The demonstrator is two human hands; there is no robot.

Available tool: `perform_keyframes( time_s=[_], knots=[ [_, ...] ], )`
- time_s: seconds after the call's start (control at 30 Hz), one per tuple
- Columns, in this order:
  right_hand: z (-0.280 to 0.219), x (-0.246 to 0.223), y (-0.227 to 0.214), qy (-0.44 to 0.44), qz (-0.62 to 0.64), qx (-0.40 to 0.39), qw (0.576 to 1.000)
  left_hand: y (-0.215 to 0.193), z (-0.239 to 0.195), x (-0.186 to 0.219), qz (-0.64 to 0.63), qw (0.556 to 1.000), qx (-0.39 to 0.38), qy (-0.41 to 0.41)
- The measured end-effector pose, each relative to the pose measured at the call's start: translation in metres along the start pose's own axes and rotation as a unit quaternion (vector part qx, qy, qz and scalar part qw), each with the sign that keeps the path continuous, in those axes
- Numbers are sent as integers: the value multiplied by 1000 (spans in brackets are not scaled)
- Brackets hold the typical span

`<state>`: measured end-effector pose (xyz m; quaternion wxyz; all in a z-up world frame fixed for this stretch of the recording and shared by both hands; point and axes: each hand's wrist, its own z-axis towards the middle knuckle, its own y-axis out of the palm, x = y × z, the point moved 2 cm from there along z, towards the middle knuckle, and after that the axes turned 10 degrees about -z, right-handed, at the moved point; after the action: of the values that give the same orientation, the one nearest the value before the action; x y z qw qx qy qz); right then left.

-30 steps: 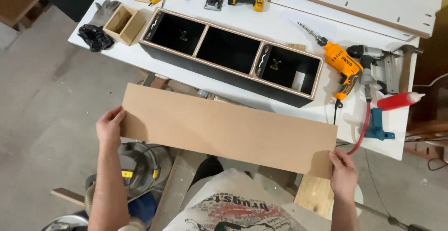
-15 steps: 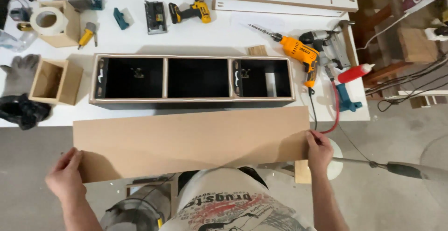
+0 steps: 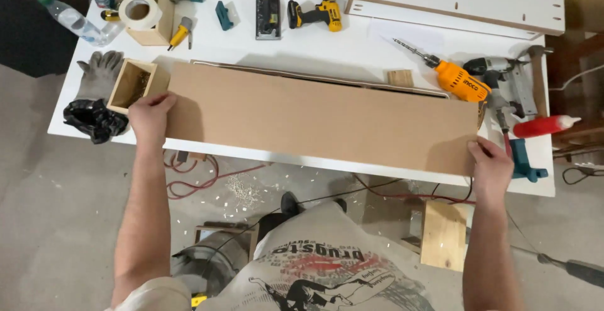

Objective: Applying wood glue and using a pneumatic nail gun to attach a wooden panel to a frame on a workbench.

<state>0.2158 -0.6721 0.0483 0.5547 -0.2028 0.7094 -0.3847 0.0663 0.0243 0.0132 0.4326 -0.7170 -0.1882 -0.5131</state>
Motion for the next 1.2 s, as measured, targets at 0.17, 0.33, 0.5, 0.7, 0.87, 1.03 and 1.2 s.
perform_keyframes(
  time_s=[0.17, 0.33, 0.5, 0.7, 0.87, 1.03, 1.2],
  knots=[
    [61, 36, 41, -3, 16, 30, 999, 30, 34, -6, -34, 999, -27, -9],
    [78, 35, 59, 45, 58, 55, 996, 43, 42, -2, 22, 998, -3, -54],
    [78, 29, 61, 40, 41, 38, 998, 54, 62, -33, 16, 999, 18, -44],
    [76, 29, 69, 44, 41, 33, 998, 55, 68, -57, -54, 997, 20, -48],
    [85, 44, 83, 40, 93, 47, 994, 55, 61, -51, -63, 992, 32, -104],
    [87, 48, 94, 50, 104, 34, 993, 56, 69, -62, -89, 990, 28, -107],
    [89, 51, 98, 43, 114, 29, 992, 57, 63, -54, -79, 991, 25, -106]
  ],
)
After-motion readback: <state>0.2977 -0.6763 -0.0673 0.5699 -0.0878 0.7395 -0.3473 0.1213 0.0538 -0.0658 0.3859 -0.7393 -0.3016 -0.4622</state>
